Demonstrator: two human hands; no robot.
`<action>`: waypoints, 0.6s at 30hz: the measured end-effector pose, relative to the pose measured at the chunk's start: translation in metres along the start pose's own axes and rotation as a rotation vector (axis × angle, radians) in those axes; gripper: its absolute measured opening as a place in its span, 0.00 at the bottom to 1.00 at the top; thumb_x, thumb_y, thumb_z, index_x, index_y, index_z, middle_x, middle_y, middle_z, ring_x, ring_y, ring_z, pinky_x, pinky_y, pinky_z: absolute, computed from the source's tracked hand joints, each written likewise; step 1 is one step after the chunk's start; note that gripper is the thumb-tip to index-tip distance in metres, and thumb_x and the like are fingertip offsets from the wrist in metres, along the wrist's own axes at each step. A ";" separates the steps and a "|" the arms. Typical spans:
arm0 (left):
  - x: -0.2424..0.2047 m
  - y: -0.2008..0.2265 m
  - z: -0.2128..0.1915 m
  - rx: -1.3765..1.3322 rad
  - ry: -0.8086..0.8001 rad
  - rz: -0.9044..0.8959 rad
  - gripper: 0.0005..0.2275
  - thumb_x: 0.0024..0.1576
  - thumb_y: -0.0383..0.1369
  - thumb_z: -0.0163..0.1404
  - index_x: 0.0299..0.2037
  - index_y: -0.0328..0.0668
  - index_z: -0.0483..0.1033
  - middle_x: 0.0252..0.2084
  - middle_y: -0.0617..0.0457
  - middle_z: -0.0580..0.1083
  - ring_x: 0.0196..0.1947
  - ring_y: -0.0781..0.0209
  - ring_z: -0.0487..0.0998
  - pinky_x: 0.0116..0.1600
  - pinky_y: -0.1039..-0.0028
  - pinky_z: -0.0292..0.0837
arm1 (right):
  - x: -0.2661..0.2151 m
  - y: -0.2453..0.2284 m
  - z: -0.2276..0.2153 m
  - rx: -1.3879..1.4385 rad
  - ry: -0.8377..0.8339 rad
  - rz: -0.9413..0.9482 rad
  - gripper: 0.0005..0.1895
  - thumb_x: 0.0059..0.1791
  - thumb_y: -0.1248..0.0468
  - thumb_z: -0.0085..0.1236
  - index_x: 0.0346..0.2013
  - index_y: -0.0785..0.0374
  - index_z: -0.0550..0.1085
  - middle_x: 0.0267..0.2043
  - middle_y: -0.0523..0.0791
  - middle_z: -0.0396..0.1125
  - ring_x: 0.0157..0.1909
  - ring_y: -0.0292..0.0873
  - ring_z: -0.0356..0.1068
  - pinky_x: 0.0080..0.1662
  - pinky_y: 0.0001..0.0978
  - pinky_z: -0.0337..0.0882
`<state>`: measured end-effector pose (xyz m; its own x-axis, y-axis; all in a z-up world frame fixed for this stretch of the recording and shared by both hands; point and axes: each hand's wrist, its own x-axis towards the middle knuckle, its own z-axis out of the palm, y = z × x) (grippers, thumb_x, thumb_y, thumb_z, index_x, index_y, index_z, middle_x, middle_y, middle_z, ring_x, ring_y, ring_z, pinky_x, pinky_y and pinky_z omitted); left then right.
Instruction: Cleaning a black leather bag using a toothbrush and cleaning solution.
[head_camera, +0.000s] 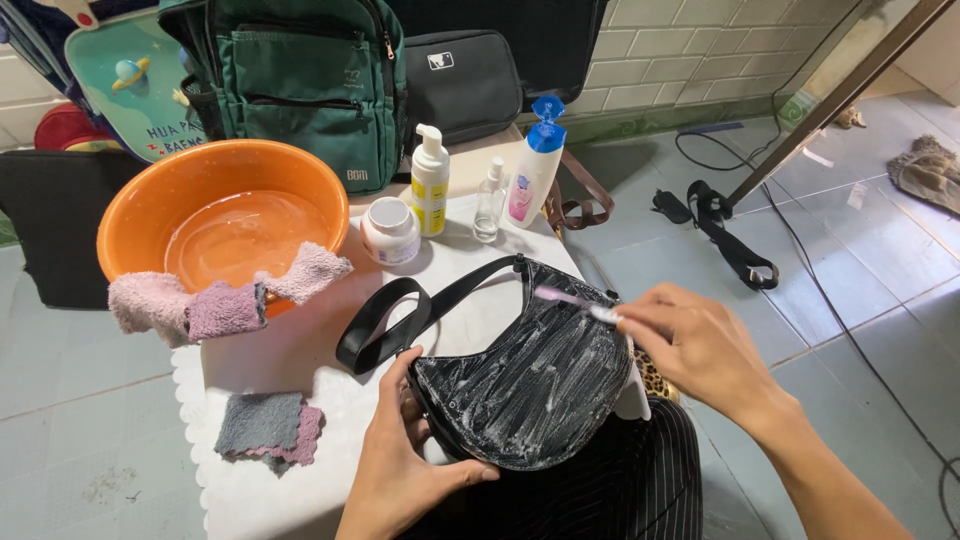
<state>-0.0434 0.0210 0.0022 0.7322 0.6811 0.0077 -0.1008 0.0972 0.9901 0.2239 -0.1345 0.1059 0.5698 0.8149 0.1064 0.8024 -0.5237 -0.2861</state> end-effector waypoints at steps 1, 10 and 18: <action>0.000 -0.003 0.000 -0.001 -0.002 -0.002 0.59 0.23 0.21 0.75 0.70 0.48 0.53 0.53 0.43 0.80 0.47 0.54 0.87 0.53 0.68 0.85 | -0.004 -0.003 -0.002 -0.001 -0.002 0.002 0.11 0.48 0.56 0.58 0.41 0.49 0.85 0.34 0.33 0.74 0.20 0.33 0.61 0.25 0.27 0.58; -0.002 0.006 0.001 0.052 0.004 0.051 0.62 0.25 0.24 0.73 0.75 0.47 0.47 0.57 0.42 0.78 0.50 0.53 0.85 0.52 0.68 0.84 | -0.036 -0.062 -0.012 0.335 -0.172 -0.206 0.10 0.43 0.63 0.63 0.36 0.55 0.88 0.31 0.34 0.80 0.21 0.31 0.67 0.24 0.26 0.66; -0.006 0.009 0.002 0.082 0.002 0.124 0.61 0.28 0.26 0.73 0.75 0.40 0.45 0.63 0.44 0.70 0.55 0.51 0.81 0.59 0.65 0.80 | 0.005 -0.083 0.012 0.190 -0.050 -0.539 0.08 0.47 0.64 0.59 0.38 0.59 0.81 0.36 0.35 0.74 0.24 0.35 0.67 0.28 0.30 0.66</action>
<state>-0.0475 0.0166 0.0110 0.7162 0.6855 0.1308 -0.1354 -0.0473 0.9897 0.1580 -0.0839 0.1184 0.0763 0.9676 0.2406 0.9287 0.0188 -0.3704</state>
